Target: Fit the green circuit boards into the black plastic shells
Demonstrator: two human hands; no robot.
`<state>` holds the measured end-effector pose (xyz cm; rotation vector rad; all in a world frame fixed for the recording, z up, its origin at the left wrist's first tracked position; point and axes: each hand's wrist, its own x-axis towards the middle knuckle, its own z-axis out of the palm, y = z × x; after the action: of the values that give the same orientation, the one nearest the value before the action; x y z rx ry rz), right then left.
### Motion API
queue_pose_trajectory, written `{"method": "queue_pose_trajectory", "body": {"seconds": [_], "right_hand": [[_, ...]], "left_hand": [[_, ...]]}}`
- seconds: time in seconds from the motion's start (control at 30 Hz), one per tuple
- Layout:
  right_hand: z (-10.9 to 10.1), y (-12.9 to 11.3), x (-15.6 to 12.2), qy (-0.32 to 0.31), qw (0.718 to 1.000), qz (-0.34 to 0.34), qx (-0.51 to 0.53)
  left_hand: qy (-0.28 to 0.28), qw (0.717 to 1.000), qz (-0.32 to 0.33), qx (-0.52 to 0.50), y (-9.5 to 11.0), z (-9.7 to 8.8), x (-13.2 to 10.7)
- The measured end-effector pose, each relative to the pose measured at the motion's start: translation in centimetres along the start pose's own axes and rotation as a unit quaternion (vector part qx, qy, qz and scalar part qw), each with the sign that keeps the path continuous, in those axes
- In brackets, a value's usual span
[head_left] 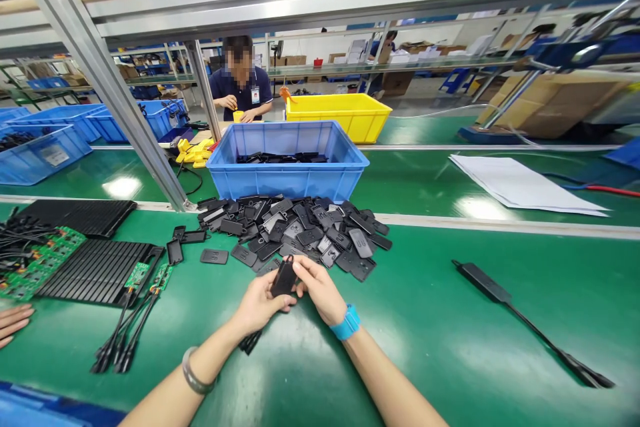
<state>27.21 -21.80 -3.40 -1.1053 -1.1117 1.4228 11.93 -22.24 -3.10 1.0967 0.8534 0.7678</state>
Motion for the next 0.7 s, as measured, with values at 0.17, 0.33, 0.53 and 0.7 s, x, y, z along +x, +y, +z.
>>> {"method": "queue_pose_trajectory", "body": {"seconds": [0.17,0.33,0.53,0.7], "right_hand": [[-0.1,0.2,0.2,-0.003,0.999,-0.016,-0.044],[1.6,0.1,-1.1,0.081,0.943,-0.141,-0.291],[-1.9,-3.0,-2.1,0.109,0.815,-0.165,-0.544],[-12.6,-7.0,-4.4,0.322,0.659,-0.030,-0.679]], "left_hand": [[0.022,1.000,-0.003,0.011,-0.1,0.0,-0.1],[0.037,0.998,0.035,-0.029,-0.7,0.6,-0.3],[-0.120,0.992,0.036,-0.017,-0.4,0.9,-1.7],[-0.111,0.965,0.109,0.211,2.2,-1.1,-1.8]]}}
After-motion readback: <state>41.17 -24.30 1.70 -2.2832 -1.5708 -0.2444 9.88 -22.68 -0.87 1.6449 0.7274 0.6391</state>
